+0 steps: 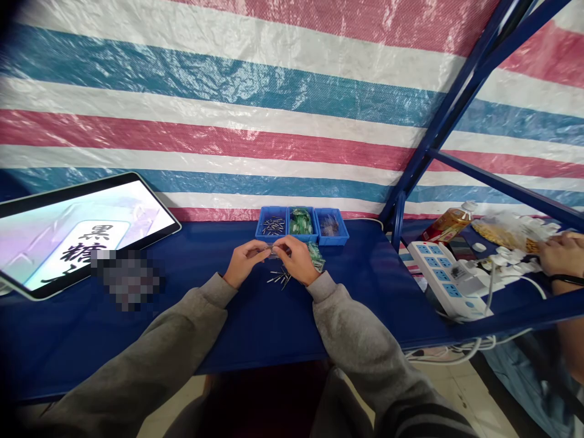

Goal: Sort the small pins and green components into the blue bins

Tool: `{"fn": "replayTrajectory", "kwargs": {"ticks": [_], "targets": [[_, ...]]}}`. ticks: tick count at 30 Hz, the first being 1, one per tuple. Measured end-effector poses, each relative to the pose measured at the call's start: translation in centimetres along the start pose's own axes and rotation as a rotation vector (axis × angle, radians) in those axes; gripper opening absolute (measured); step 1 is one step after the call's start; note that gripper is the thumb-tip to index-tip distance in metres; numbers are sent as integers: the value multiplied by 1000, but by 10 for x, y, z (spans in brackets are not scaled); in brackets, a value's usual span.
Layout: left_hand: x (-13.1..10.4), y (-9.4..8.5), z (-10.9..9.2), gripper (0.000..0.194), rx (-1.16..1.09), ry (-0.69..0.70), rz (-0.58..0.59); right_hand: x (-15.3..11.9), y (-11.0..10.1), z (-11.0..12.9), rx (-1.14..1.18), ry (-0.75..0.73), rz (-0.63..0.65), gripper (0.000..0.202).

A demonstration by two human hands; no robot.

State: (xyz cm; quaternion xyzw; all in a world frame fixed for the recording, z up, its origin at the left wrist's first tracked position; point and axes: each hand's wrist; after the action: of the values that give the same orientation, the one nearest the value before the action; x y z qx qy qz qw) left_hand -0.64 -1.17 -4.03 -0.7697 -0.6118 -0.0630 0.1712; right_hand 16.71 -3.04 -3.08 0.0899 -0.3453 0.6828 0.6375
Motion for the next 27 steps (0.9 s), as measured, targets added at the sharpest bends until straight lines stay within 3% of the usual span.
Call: {"fn": "replayTrajectory", "kwargs": {"ticks": [8,13,21,27], "targets": [[1,-3,-6,31,-37,-39,40,-1,1,0,-1,-9,-6,19],[2,-4,-3,32,-6,-31,7,-1,-2,4,-18,-40,27,23],[1,-4,-5,35,-106,-150,34,-3,-4,1,-41,-177,165,33],[0,-2,-5,52,-121,-177,52,-1,-3,-2,-121,-228,55,20]]}}
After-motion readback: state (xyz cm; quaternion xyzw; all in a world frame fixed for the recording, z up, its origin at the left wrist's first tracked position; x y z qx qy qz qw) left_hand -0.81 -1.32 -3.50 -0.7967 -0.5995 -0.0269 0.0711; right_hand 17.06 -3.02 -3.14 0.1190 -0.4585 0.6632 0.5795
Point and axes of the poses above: each hand's wrist, its own x-axis towards the middle knuckle, its own y-axis out of the palm, z = x × y, and after that the axes turned 7 degrees about x, right-handed
